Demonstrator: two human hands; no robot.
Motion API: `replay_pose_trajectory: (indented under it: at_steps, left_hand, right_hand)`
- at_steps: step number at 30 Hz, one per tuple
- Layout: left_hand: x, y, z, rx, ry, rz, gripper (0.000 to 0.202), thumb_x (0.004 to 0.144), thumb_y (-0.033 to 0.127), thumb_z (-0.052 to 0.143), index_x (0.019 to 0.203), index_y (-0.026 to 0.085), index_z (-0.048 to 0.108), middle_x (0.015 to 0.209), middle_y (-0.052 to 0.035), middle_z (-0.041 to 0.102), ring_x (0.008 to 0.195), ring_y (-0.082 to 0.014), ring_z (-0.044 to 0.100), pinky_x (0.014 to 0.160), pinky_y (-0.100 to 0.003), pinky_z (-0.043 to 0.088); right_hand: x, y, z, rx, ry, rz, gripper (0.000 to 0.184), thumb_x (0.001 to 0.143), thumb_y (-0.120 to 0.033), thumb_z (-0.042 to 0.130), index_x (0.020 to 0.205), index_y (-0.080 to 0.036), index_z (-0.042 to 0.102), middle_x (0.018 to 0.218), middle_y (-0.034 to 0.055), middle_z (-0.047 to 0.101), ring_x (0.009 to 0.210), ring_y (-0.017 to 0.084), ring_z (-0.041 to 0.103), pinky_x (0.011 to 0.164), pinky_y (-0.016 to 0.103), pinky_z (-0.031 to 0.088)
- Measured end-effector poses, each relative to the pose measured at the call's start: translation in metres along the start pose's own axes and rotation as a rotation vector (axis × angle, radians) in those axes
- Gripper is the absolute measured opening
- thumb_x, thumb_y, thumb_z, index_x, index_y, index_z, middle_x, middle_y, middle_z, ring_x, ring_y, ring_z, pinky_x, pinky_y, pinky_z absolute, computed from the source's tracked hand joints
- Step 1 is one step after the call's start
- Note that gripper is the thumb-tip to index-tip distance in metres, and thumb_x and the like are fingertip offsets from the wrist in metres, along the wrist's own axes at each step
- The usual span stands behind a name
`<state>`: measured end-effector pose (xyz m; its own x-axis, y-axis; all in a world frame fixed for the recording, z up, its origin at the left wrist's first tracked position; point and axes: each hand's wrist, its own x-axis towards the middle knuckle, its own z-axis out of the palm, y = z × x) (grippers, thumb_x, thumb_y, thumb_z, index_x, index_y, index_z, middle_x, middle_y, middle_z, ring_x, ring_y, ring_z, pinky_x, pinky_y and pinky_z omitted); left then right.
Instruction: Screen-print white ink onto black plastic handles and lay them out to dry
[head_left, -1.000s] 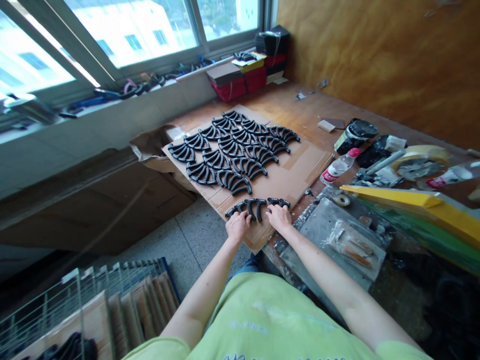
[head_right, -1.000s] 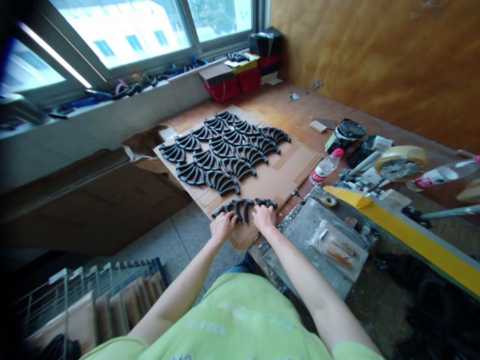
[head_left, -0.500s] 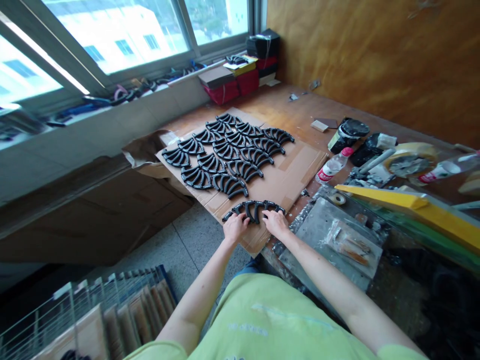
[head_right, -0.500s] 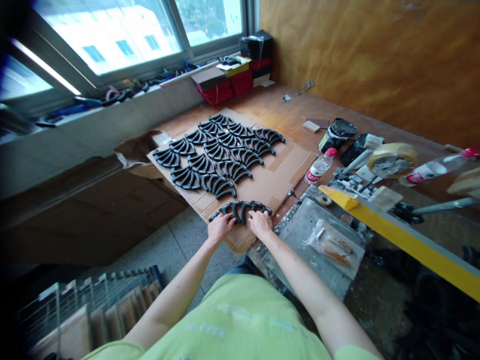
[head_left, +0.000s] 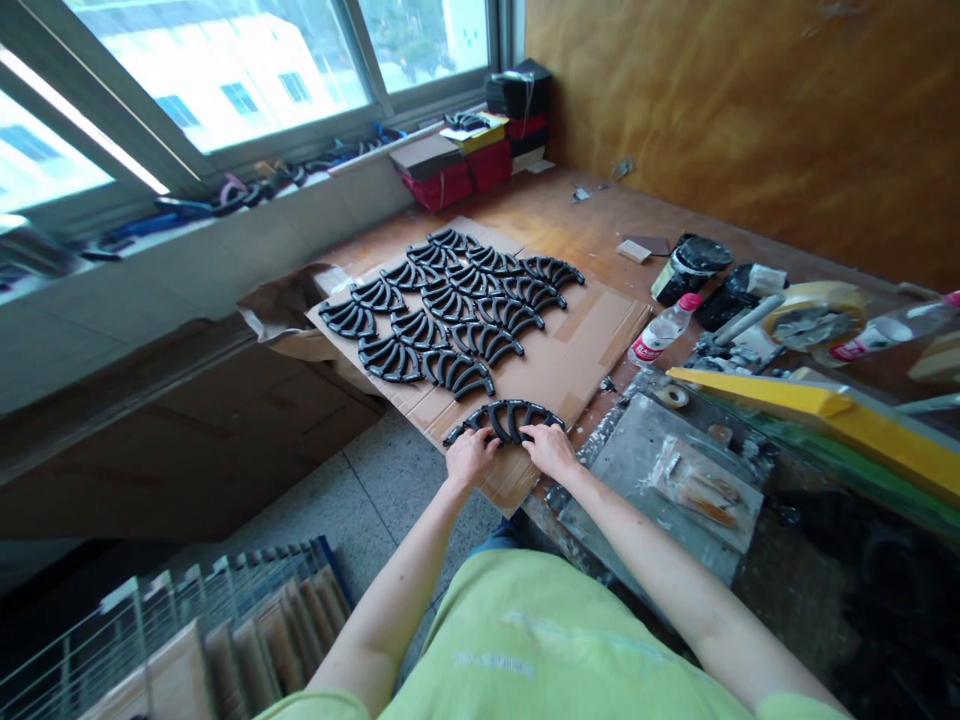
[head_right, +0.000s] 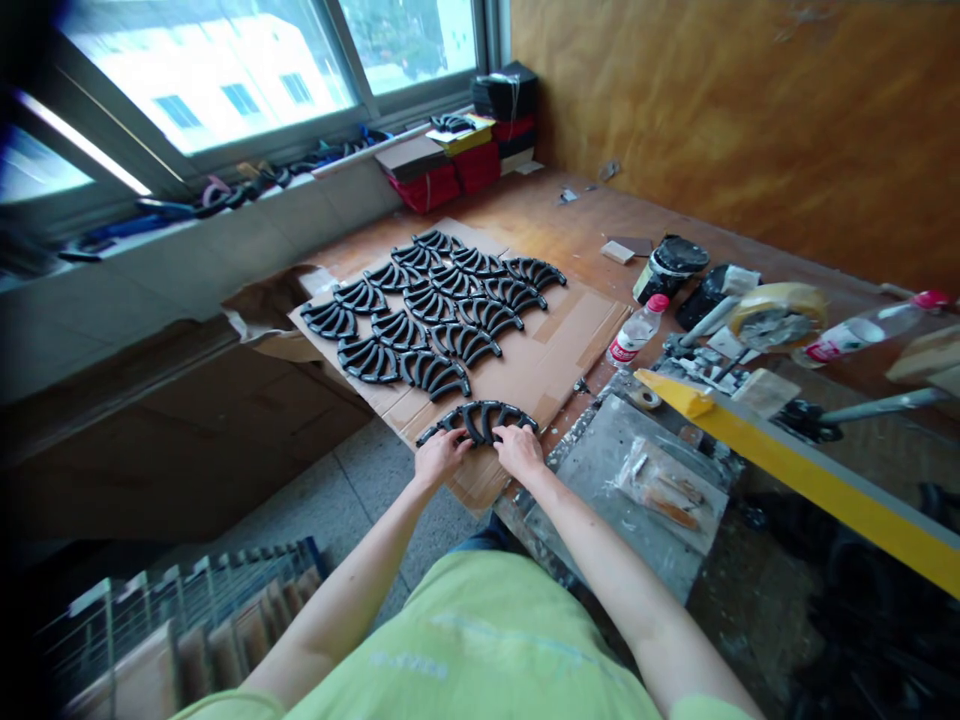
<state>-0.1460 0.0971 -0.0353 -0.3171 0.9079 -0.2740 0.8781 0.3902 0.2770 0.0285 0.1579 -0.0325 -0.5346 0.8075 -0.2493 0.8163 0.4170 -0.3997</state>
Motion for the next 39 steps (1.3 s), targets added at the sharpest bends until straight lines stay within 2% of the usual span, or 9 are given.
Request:
replay_pose_trajectory:
  at_steps: [4,9,16,23,27,30,35,37,39]
  left_hand:
    - [-0.002,-0.001,-0.004,-0.027,-0.01,0.006,0.04,0.09,0.046,0.05,0.124,0.029,0.061,0.115,-0.0056,0.067,0.109,-0.0184,0.06,0.089,-0.026,0.045]
    - [0.002,-0.001,-0.01,-0.067,-0.05,-0.03,0.042,0.092,0.046,0.044,0.125,0.026,0.059,0.116,-0.0081,0.069,0.105,-0.0199,0.063,0.086,-0.03,0.047]
    - [0.013,-0.002,-0.017,-0.078,-0.133,-0.057,0.046,0.092,0.051,0.039,0.122,0.025,0.063,0.109,-0.0108,0.072,0.103,-0.0242,0.066,0.086,-0.034,0.048]
    - [0.013,-0.004,-0.026,-0.109,-0.217,-0.027,0.047,0.093,0.049,0.039,0.123,0.021,0.063,0.109,-0.0109,0.072,0.103,-0.0238,0.066,0.085,-0.031,0.047]
    - [0.025,0.01,-0.031,-0.157,-0.149,0.056,0.048,0.093,0.045,0.041,0.127,0.017,0.059,0.108,-0.0108,0.072,0.101,-0.0234,0.066,0.086,-0.03,0.047]
    - [0.063,0.047,-0.04,-0.217,-0.02,0.174,0.051,0.094,0.044,0.041,0.134,0.015,0.053,0.118,-0.0125,0.067,0.106,-0.0231,0.063,0.09,-0.031,0.046]
    - [0.144,0.136,-0.069,-0.275,0.067,0.443,0.049,0.094,0.041,0.044,0.135,0.016,0.052,0.126,-0.0129,0.061,0.116,-0.0221,0.057,0.098,-0.031,0.044]
    - [0.155,0.151,-0.079,-0.298,0.076,0.553,0.047,0.094,0.041,0.044,0.133,0.018,0.053,0.123,-0.012,0.062,0.112,-0.0214,0.059,0.096,-0.031,0.045]
    - [0.15,0.141,-0.081,-0.315,0.036,0.589,0.043,0.094,0.042,0.041,0.128,0.021,0.057,0.114,-0.0102,0.066,0.104,-0.0205,0.063,0.091,-0.03,0.047]
  right_hand:
    - [-0.006,-0.004,-0.004,-0.014,0.03,0.042,0.034,0.092,-0.026,0.049,0.125,-0.025,0.06,0.121,0.0056,0.063,0.109,0.021,0.053,0.096,0.032,0.038]
    - [-0.006,-0.031,-0.007,-0.073,0.056,0.108,0.041,0.088,-0.036,0.058,0.129,-0.031,0.053,0.123,0.011,0.053,0.119,0.03,0.039,0.088,0.04,0.043]
    - [0.008,-0.062,0.015,-0.052,0.086,0.194,0.043,0.082,-0.035,0.065,0.124,-0.032,0.053,0.146,0.0106,0.031,0.125,0.035,0.034,0.09,0.05,0.042]
    - [0.02,-0.063,0.027,-0.009,0.084,0.232,0.038,0.081,-0.035,0.062,0.116,-0.021,0.06,0.138,0.0147,0.046,0.128,0.042,0.034,0.098,0.063,0.029]
    - [0.032,-0.043,0.01,0.041,0.135,0.183,0.039,0.081,-0.034,0.06,0.119,-0.023,0.06,0.14,0.0129,0.045,0.134,0.039,0.028,0.104,0.062,0.023]
    - [0.064,-0.016,-0.024,0.061,0.256,0.257,0.037,0.082,-0.033,0.057,0.117,-0.025,0.061,0.139,0.01,0.046,0.131,0.035,0.031,0.103,0.056,0.029]
    - [0.151,0.062,-0.101,0.05,0.436,0.49,0.039,0.086,-0.038,0.053,0.122,-0.024,0.06,0.133,0.0108,0.049,0.124,0.031,0.038,0.097,0.048,0.036]
    - [0.185,0.099,-0.125,0.006,0.476,0.594,0.043,0.086,-0.044,0.053,0.123,-0.023,0.059,0.133,0.012,0.047,0.125,0.033,0.037,0.096,0.05,0.036]
    - [0.215,0.131,-0.139,-0.031,0.48,0.679,0.045,0.086,-0.047,0.053,0.123,-0.023,0.059,0.136,0.0131,0.044,0.126,0.036,0.034,0.093,0.052,0.037]
